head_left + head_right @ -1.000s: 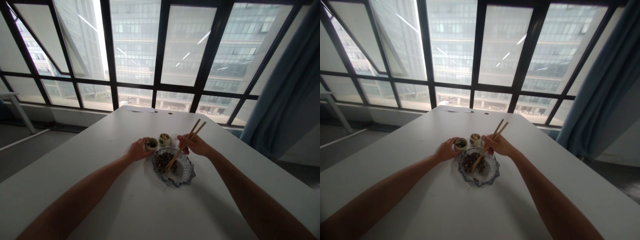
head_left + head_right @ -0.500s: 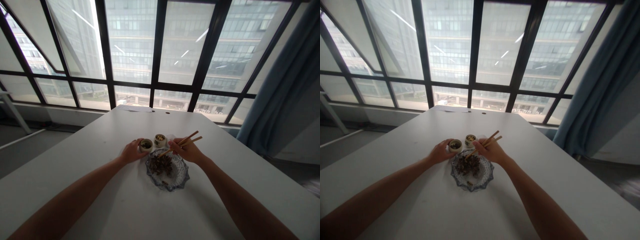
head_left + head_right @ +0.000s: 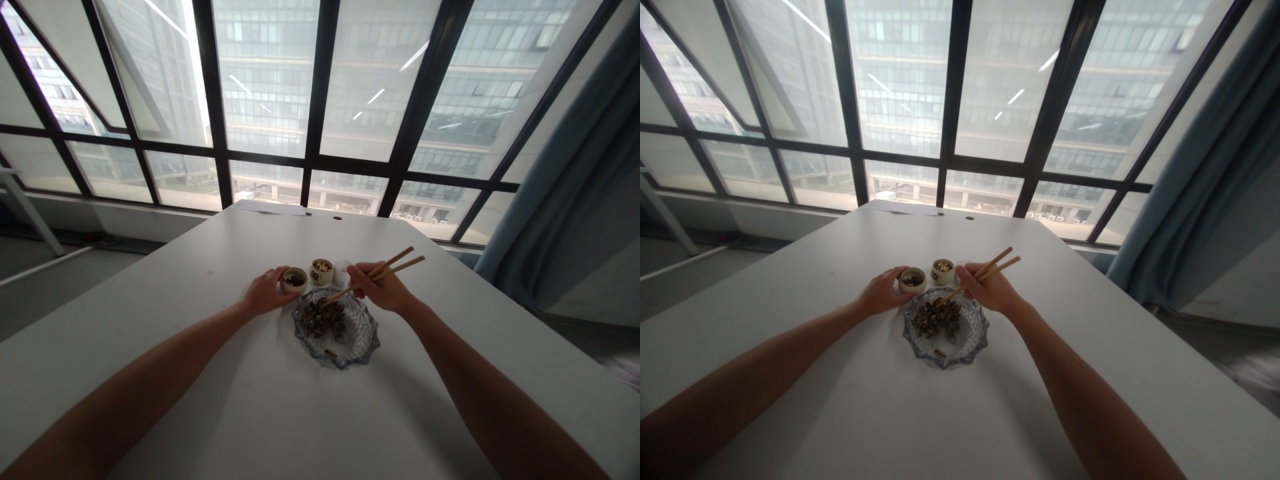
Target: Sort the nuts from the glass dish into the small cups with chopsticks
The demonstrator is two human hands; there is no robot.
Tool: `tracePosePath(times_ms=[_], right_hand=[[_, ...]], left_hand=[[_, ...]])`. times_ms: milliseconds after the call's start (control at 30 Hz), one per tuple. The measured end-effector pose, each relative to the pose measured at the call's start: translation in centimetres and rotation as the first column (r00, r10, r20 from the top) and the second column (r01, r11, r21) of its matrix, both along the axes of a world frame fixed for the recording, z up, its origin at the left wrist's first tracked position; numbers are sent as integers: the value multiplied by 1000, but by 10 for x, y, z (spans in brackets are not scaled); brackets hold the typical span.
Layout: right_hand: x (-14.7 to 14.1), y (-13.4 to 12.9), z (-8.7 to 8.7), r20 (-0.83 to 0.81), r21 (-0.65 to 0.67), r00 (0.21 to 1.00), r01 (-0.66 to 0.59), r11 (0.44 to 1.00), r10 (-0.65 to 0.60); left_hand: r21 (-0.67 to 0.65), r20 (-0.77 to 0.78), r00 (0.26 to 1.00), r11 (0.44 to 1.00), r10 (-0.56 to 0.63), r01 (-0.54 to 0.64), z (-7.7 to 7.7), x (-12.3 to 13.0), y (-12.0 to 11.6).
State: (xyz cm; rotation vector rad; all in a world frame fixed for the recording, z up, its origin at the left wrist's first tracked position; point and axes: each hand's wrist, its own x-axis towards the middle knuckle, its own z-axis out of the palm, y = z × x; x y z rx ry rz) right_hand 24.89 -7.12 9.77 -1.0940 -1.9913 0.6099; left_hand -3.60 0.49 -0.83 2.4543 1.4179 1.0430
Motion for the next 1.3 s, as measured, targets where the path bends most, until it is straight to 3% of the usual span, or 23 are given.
tracePosePath(times_ms=[133,367,433,533,667,800,933,1067,1300], right_hand=[[2,-2,8,122,83,992,-1,997,-9],[-4,-5,11,199,46,977,-86,995,75],[-2,-3,9,144,33,986,-88,996,83],[6,4,7,-69,-48,997,-35,998,31],[18,19,9,-363,-217,925,36,976,-115],[24,25,13,-428,-305,888,37,952,-171],[28,18,20,-391,-138,889,198,970,-237],[37,7,29,-231,116,913,369,922,-337],[45,10,26,23,133,906,416,899,-423]], left_hand=[[7,-8,1000,1000,-4,4,2,0,-1],[20,-19,1000,1000,5,-4,4,1,-3],[23,-15,1000,1000,7,-6,3,0,-2],[25,-9,1000,1000,-3,3,2,0,-1],[33,-9,1000,999,-15,16,3,0,-1],[36,-20,1000,999,2,-1,4,0,-3],[39,-41,999,999,29,-27,4,0,-3],[38,-40,999,999,30,-28,3,0,-2],[12,-63,997,999,40,-39,6,0,-5]])
